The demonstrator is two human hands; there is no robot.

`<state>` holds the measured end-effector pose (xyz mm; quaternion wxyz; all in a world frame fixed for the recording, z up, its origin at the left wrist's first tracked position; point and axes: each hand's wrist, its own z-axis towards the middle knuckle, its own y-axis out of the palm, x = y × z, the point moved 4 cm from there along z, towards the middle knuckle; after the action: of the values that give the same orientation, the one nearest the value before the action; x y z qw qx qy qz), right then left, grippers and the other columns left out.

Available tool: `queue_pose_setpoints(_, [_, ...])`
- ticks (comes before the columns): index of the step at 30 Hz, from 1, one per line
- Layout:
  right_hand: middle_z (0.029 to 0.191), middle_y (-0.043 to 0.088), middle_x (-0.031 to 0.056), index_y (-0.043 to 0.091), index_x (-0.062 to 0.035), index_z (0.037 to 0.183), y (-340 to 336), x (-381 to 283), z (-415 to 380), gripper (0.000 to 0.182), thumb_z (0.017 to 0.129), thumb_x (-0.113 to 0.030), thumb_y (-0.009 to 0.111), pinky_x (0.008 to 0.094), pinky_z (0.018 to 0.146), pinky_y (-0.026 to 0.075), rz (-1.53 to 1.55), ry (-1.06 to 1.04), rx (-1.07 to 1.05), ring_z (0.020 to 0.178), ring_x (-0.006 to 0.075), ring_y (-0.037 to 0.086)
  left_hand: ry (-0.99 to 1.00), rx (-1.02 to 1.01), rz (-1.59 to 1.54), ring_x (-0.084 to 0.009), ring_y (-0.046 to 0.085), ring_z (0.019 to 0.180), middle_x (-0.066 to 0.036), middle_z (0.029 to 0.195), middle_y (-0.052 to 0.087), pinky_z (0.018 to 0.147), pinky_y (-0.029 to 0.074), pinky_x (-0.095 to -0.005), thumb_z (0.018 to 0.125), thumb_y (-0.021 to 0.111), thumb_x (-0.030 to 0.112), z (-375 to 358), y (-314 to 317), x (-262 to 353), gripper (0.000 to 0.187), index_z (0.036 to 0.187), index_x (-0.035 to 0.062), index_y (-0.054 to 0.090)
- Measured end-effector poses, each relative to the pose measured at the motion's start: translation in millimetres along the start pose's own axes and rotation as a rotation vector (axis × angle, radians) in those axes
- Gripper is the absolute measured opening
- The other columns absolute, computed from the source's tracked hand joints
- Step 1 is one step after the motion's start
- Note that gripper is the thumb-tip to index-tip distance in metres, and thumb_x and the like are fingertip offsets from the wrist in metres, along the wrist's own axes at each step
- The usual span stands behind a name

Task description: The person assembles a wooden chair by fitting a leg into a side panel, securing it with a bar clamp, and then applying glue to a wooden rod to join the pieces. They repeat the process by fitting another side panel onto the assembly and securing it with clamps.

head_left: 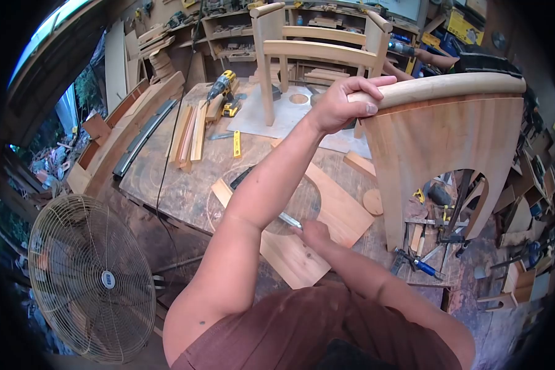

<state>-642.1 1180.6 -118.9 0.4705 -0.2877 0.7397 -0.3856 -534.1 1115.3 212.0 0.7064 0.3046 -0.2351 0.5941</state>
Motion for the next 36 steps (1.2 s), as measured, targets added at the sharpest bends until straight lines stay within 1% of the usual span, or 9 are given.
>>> queue_pose_setpoints(5, [0.085, 0.070, 0.0112, 0.067, -0.0083, 0.104, -4, 3, -5, 0.041, 0.093, -0.047, 0.055, 0.0429, 0.075, 0.053, 0.021, -0.005, -0.049, 0.088, 0.0275, 0.067, -0.025, 0.008, 0.007, -0.0208, 0.055, 0.120, -0.023, 0.146, 0.045, 0.082, 0.049, -0.0241, 0.075, 0.072, 0.000, 0, 1, 1, 0.023, 0.096, 0.0087, 0.070])
queue_pose_setpoints(9, [0.095, 0.067, 0.0137, 0.067, -0.0082, 0.104, 14, 16, 0, 0.032, 0.090, -0.036, 0.061, 0.0414, 0.078, 0.053, -0.117, -0.112, 0.039, 0.097, 0.0282, 0.064, 0.061, 0.034, 0.068, -0.0309, 0.046, 0.133, -0.025, 0.142, 0.048, 0.108, 0.036, -0.0364, 0.075, 0.070, 0.002, 1, 1, 1, 0.021, 0.095, 0.0056, 0.069])
queue_pose_setpoints(13, [0.117, 0.059, 0.0184, 0.067, -0.0079, 0.109, -1, 18, -18, 0.039, 0.083, -0.037, 0.069, 0.0467, 0.087, 0.048, -0.198, -0.179, 0.189, 0.111, 0.0329, 0.055, 0.092, 0.084, 0.187, -0.0333, 0.044, 0.134, -0.028, 0.146, 0.042, 0.100, 0.039, -0.0280, 0.074, 0.074, 0.011, -1, -8, -7, 0.022, 0.096, 0.0127, 0.068])
queue_pose_setpoints(20, [0.130, 0.052, 0.0174, 0.061, -0.0136, 0.125, -18, 71, -74, 0.052, 0.081, -0.039, 0.072, 0.0482, 0.096, 0.042, -0.095, -0.341, 0.284, 0.121, 0.0332, 0.048, 0.101, 0.036, 0.120, -0.0420, 0.033, 0.141, -0.029, 0.151, 0.032, 0.116, 0.029, -0.0495, 0.079, 0.070, 0.008, -1, -18, -12, 0.019, 0.096, 0.0129, 0.066])
queue_pose_setpoints(23, [0.127, 0.054, 0.0184, 0.061, -0.0124, 0.124, -35, 131, -131, 0.047, 0.084, -0.036, 0.070, 0.0452, 0.094, 0.044, 0.157, -0.432, 0.528, 0.116, 0.0345, 0.052, 0.130, 0.032, 0.125, -0.0428, 0.031, 0.141, -0.028, 0.152, 0.031, 0.115, 0.029, -0.0511, 0.079, 0.071, 0.010, -3, -19, -12, 0.020, 0.098, 0.0162, 0.068])
queue_pose_setpoints(27, [0.098, 0.064, 0.0103, 0.064, -0.0058, 0.110, -94, 266, -238, 0.027, 0.090, -0.024, 0.065, 0.0329, 0.077, 0.049, 0.579, 0.131, 0.920, 0.087, 0.0203, 0.061, 0.142, 0.029, 0.133, -0.0435, 0.030, 0.142, -0.029, 0.152, 0.030, 0.115, 0.029, -0.0529, 0.080, 0.071, 0.011, -6, -16, -10, 0.020, 0.098, 0.0179, 0.069])
queue_pose_setpoints(29, [0.093, 0.064, 0.0122, 0.063, -0.0011, 0.102, -136, 339, -301, 0.022, 0.088, -0.018, 0.066, 0.0350, 0.077, 0.049, 0.509, 0.332, 1.237, 0.084, 0.0249, 0.061, 0.150, 0.066, 0.158, -0.0443, 0.029, 0.142, -0.032, 0.150, 0.030, 0.115, 0.027, -0.0534, 0.076, 0.071, 0.011, -10, -15, -7, 0.024, 0.099, 0.0197, 0.068])
queue_pose_setpoints(30, [0.095, 0.063, 0.0156, 0.062, -0.0017, 0.105, -158, 369, -324, 0.027, 0.082, -0.013, 0.069, 0.0377, 0.079, 0.049, -0.061, 0.421, 1.325, 0.088, 0.0310, 0.061, 0.152, 0.087, 0.187, -0.0440, 0.031, 0.141, -0.031, 0.150, 0.032, 0.116, 0.027, -0.0531, 0.075, 0.071, 0.011, -10, -11, -5, 0.025, 0.098, 0.0200, 0.068])
queue_pose_setpoints(36, [0.120, 0.058, 0.0195, 0.053, -0.0013, 0.126, -191, 502, -341, 0.056, 0.075, -0.010, 0.074, 0.0413, 0.097, 0.045, -0.059, 0.345, 1.130, 0.115, 0.0362, 0.056, 0.148, 0.220, 0.192, -0.0381, 0.042, 0.135, -0.025, 0.145, 0.044, 0.113, 0.032, -0.0473, 0.070, 0.073, 0.014, -29, 16, 11, 0.039, 0.108, 0.0147, 0.063])
